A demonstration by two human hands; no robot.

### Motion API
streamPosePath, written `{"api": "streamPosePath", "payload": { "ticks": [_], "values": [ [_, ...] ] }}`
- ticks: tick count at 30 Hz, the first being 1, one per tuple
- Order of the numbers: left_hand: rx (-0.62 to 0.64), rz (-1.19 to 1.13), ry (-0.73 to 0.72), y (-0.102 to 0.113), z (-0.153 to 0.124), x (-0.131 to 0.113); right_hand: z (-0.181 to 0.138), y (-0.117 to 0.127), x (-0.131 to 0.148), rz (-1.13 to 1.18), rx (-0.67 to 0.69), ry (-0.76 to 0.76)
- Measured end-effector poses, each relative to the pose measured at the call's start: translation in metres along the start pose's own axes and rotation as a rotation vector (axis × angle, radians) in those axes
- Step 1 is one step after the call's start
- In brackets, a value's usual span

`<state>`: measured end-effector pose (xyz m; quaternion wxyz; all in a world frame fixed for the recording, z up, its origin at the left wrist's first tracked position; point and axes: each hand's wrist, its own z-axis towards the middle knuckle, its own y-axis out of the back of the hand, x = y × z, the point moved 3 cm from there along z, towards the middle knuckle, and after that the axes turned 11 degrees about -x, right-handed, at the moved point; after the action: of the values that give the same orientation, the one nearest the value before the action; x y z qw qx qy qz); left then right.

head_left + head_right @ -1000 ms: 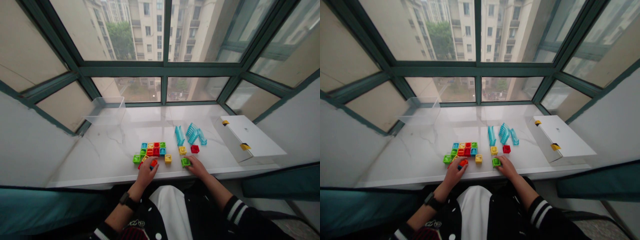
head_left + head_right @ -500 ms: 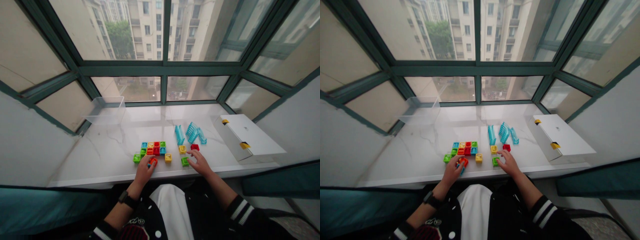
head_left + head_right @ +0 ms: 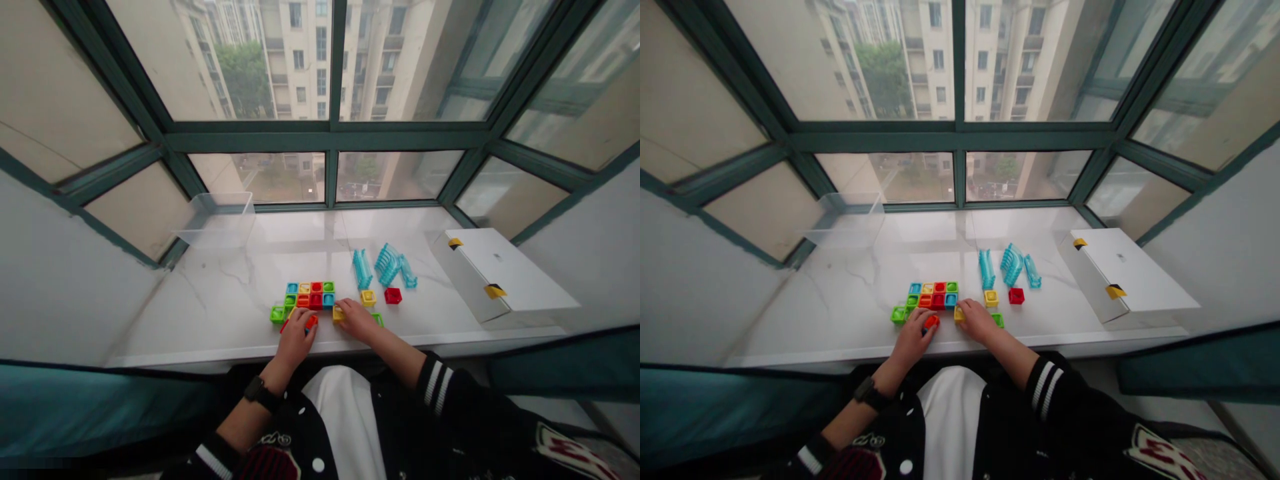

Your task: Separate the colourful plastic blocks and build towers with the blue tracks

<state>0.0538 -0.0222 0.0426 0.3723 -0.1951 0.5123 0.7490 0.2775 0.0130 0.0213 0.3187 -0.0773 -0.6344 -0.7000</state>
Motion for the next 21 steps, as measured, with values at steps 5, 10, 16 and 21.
{"api": "streamPosePath", "payload": {
  "ticks": [5, 10, 16, 21],
  "values": [
    [0.036, 0.048, -0.003, -0.008, -0.005, 0.008, 0.004, -0.007, -0.004, -0.033, -0.005, -0.019],
    [0.039, 0.045, 0.006, -0.008, -0.006, 0.009, 0.004, -0.003, -0.006, -0.025, 0.011, -0.003],
    [0.032, 0.045, 0.008, -0.005, -0.005, 0.003, 0.004, 0.010, -0.002, 0.021, 0.084, 0.008],
    [0.036, -0.047, 0.042, 0.001, 0.001, 0.000, 0.003, 0.029, 0.004, 0.175, -0.004, 0.035]
  ]
}}
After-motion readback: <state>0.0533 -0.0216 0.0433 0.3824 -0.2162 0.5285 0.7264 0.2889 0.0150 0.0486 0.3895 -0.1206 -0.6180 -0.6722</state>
